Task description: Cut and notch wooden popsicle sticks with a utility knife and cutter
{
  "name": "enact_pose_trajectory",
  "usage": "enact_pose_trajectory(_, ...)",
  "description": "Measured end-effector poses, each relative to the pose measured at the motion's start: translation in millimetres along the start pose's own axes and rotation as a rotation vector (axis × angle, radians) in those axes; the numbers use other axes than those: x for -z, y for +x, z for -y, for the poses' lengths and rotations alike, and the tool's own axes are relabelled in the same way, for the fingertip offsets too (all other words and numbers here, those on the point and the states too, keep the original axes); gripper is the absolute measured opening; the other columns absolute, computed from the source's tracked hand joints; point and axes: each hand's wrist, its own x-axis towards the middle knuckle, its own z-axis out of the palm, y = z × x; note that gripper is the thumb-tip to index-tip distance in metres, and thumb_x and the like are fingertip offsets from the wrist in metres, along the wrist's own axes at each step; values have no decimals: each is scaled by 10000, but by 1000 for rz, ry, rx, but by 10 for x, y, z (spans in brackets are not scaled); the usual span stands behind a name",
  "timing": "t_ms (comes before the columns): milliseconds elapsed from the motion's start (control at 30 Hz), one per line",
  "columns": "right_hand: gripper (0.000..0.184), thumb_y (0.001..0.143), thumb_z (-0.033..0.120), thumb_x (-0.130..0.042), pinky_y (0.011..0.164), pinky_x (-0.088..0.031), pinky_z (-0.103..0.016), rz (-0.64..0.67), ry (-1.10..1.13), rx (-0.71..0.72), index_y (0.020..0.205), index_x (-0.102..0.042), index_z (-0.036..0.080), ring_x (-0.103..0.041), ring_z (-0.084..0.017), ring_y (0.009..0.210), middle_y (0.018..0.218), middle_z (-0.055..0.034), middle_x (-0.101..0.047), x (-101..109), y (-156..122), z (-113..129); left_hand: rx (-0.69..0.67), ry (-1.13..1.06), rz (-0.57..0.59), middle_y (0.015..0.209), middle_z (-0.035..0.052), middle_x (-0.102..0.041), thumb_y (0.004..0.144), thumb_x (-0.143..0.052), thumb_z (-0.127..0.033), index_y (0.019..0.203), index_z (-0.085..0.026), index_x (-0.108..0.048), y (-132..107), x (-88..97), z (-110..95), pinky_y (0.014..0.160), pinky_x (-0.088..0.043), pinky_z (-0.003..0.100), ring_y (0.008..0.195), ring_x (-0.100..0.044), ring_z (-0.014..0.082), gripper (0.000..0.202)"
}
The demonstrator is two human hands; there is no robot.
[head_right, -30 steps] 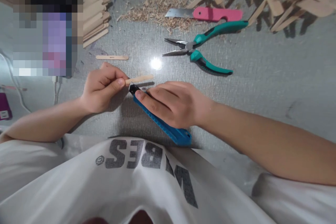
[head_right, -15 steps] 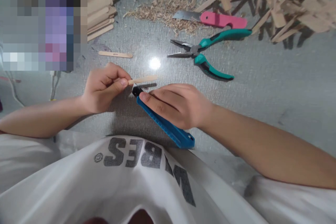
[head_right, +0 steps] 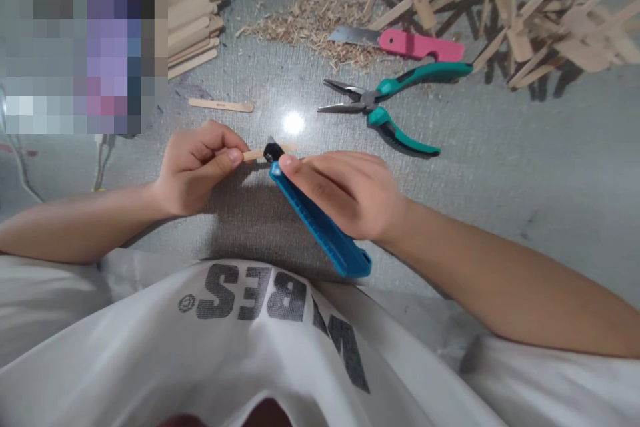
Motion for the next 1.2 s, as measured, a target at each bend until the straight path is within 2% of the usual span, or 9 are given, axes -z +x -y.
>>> enact_pose_trajectory(100, 286, 1211, 269, -541, 588, -487, -349, -43, -80, 62, 1382, -764, 320, -666, -169, 579, 736, 43, -749, -36, -26, -41, -6, -7, -18, 598, -30, -514, 1044, -622, -321, 831, -209, -692, 4, -7, -2, 721, -458, 370, 601, -464, 146, 251)
enact_pose_trajectory(233, 533, 1146, 246, -603, 577, -453, -344, -67, -112, 284, 1674, -550, 291, -650, -173, 599, 748, 69, -743, -23, -25, -109, 1, 4, -24, 602, -20, -567, 1044, -627, -342, 836, -206, -731, -5, -13, -9, 727, -461, 375, 607, -484, 147, 269)
enact_pose_trajectory(300, 492, 1133, 229, -649, 584, -446, -336, -34, -148, 354, 1621, -602, 270, -613, -166, 605, 743, 70, -718, -6, -2, -116, 11, 38, -35, 621, -3, -608, 1044, -629, -344, 855, -204, -760, -13, -15, -12, 730, -469, 376, 644, -516, 162, 269)
enact_pose_trajectory(400, 328, 1184, 189, -552, 598, -422, -332, 46, -220, 396, 1410, -761, 299, -554, -158, 602, 713, 57, -656, -11, 32, -102, 16, 82, -45, 646, 22, -649, 1045, -631, -340, 874, -203, -794, -21, -14, -5, 755, -488, 386, 719, -570, 192, 273)
enact_pose_trajectory(600, 323, 1216, 244, -529, 609, -414, -333, 73, -184, 300, 1237, -843, 317, -543, -163, 617, 696, 37, -626, -58, 38, -84, 5, 62, -29, 607, 8, -610, 1064, -630, -344, 872, -209, -790, -18, -14, 19, 799, -499, 413, 713, -577, 200, 284)
enact_pose_trajectory(867, 428, 1247, 241, -426, 600, -408, -330, 78, -228, 368, 1265, -847, 313, -516, -163, 604, 687, 39, -610, -93, 33, -110, 27, 60, -17, 653, 19, -632, 1052, -622, -324, 877, -199, -800, -17, -4, -3, 755, -479, 388, 709, -562, 190, 279)
enact_pose_trajectory(1000, 335, 1200, 193, -546, 648, -481, -320, 11, -246, 394, 1327, -828, 322, -599, -170, 655, 755, 38, -712, -74, 44, -103, 22, 16, -39, 630, 5, -591, 1050, -634, -333, 875, -198, -789, -21, -14, 19, 693, -427, 366, 671, -525, 175, 269)
enact_pose_trajectory(1100, 329, 1175, 204, -609, 654, -491, -335, -49, -208, 342, 1393, -812, 343, -645, -183, 673, 752, 35, -724, -58, 30, -107, 39, -19, -63, 600, -13, -549, 1057, -643, -355, 886, -204, -778, -20, -34, 34, 632, -366, 350, 631, -476, 162, 265)
enact_pose_trajectory(1200, 372, 1207, 243, -551, 609, -436, -348, -49, -120, 202, 1474, -786, 353, -568, -172, 578, 670, 53, -648, -68, -47, -138, 34, -43, -69, 587, -29, -532, 1065, -652, -380, 892, -202, -765, -18, -46, 37, 597, -335, 341, 585, -422, 141, 272)
